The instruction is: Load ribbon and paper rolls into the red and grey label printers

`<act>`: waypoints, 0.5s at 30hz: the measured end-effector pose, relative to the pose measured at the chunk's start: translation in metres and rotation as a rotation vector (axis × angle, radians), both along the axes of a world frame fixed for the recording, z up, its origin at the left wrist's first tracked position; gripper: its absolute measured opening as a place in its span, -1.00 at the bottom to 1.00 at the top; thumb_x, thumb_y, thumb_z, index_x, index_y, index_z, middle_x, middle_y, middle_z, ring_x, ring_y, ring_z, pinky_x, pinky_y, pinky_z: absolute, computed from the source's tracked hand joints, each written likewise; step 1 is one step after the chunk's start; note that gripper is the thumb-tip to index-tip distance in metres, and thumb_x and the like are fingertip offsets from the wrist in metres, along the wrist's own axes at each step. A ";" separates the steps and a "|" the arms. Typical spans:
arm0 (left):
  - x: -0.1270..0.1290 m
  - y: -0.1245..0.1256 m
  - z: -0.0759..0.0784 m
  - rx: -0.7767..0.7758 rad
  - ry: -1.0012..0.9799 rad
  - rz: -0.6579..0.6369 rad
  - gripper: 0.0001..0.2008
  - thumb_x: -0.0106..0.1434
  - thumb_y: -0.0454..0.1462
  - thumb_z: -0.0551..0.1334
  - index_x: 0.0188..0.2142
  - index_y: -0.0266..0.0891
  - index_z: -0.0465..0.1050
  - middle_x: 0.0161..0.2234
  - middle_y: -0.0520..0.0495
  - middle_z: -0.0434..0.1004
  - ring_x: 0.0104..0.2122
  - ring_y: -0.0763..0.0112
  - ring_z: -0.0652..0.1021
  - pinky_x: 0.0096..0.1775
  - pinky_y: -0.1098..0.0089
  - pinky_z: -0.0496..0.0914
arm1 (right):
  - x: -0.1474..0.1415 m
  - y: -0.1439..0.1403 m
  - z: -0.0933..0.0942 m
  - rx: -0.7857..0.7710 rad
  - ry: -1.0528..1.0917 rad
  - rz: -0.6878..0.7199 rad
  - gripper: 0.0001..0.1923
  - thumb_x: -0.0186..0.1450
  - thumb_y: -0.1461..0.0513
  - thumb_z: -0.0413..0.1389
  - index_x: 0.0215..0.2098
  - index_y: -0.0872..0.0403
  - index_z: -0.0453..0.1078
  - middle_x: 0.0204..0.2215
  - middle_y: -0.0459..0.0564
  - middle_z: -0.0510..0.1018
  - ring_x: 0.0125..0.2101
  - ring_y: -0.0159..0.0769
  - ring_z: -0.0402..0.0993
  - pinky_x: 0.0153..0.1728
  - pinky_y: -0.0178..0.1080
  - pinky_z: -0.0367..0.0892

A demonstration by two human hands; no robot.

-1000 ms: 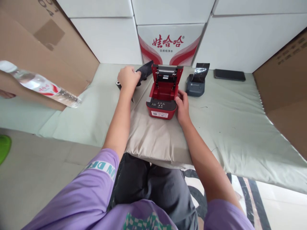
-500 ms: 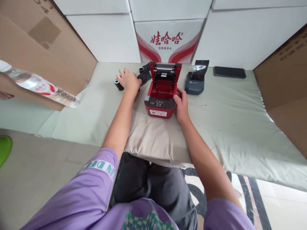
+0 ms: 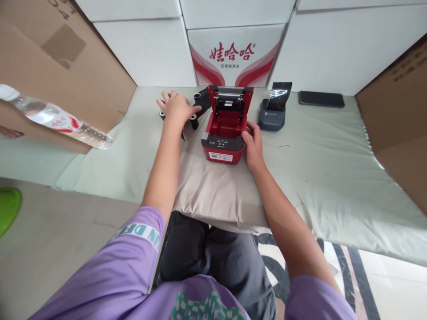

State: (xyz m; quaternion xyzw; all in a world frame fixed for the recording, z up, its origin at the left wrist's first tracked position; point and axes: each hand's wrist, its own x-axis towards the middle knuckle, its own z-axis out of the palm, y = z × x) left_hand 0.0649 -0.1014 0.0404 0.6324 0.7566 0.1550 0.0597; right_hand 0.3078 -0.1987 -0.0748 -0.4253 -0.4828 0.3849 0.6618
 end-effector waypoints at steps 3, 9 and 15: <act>-0.015 0.004 0.006 0.043 -0.075 0.027 -0.31 0.26 0.33 0.30 0.13 -0.07 0.64 0.13 -0.29 0.65 0.49 -0.23 0.08 0.40 -0.21 -0.04 | 0.000 0.000 0.000 -0.001 -0.004 -0.012 -0.26 0.13 -0.36 0.33 0.06 -0.12 0.47 0.10 0.03 0.63 0.23 0.07 0.53 0.33 0.18 0.48; -0.051 0.008 0.007 -0.087 -0.088 0.010 -0.59 0.29 0.05 0.35 0.07 0.04 0.64 0.08 -0.12 0.72 0.30 -0.19 0.48 0.43 -0.29 0.02 | 0.002 0.003 -0.004 0.021 -0.038 0.006 -0.29 0.18 -0.34 0.28 0.09 -0.11 0.45 0.08 0.03 0.62 0.20 0.06 0.55 0.30 0.18 0.48; -0.054 0.013 -0.011 -0.143 -0.140 -0.155 -0.46 0.23 -0.25 0.38 0.22 -0.04 0.59 0.17 -0.05 0.71 0.22 0.11 0.61 0.29 0.15 0.40 | 0.002 0.003 -0.005 0.019 -0.043 -0.008 -0.29 0.19 -0.34 0.28 0.09 -0.11 0.45 0.06 0.03 0.63 0.17 0.05 0.57 0.29 0.17 0.48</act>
